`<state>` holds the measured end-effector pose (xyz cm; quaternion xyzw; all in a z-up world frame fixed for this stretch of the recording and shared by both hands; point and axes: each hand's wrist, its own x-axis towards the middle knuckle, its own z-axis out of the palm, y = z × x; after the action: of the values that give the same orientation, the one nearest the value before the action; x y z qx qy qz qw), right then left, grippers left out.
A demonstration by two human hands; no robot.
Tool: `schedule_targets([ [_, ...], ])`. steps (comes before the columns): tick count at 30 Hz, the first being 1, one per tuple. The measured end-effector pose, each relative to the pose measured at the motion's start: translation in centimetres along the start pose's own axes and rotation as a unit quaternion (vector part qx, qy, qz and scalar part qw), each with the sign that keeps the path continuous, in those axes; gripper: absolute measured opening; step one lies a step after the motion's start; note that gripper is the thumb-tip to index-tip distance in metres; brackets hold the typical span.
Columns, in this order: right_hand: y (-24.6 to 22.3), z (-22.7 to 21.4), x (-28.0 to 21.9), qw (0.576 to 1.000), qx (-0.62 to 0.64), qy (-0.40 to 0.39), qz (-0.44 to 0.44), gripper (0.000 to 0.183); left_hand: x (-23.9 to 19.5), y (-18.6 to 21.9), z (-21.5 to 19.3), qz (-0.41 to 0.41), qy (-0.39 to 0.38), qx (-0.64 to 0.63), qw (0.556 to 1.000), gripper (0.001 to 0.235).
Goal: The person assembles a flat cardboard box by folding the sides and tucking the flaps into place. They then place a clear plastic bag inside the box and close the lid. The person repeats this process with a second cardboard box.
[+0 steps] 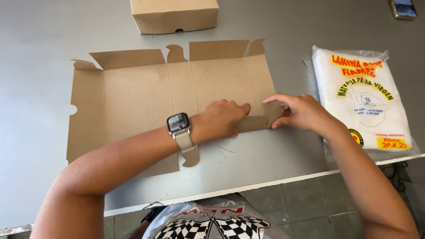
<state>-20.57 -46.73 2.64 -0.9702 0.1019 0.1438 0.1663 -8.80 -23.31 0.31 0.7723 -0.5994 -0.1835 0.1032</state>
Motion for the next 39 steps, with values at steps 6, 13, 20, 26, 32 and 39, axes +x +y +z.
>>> schedule_targets([
  [6,-1.7,-0.5,0.4,0.996,-0.079,-0.009,-0.03,0.097,1.3,-1.2,0.5,-0.012,0.107,0.191,0.976,0.124],
  [13,3.4,3.8,4.4,0.982,-0.18,0.001,-0.048,0.098,-1.8,-1.2,2.4,0.037,0.033,0.072,0.996,0.083],
  [20,0.6,2.6,4.9,0.969,-0.239,-0.014,-0.065,0.092,-2.9,-2.5,4.6,0.098,0.076,0.027,0.992,0.05],
  [26,0.2,2.2,5.5,0.971,-0.229,-0.052,-0.044,0.101,-2.5,-0.8,5.0,0.045,0.051,0.091,0.994,0.047],
  [32,-3.4,0.4,3.0,0.976,-0.192,-0.062,-0.08,0.112,-6.5,1.7,5.8,0.002,0.154,0.27,0.95,0.072],
  [39,-4.9,-1.5,0.4,0.958,-0.156,-0.156,-0.182,0.111,-13.9,-0.2,5.6,-0.13,0.091,0.276,0.948,0.13],
])
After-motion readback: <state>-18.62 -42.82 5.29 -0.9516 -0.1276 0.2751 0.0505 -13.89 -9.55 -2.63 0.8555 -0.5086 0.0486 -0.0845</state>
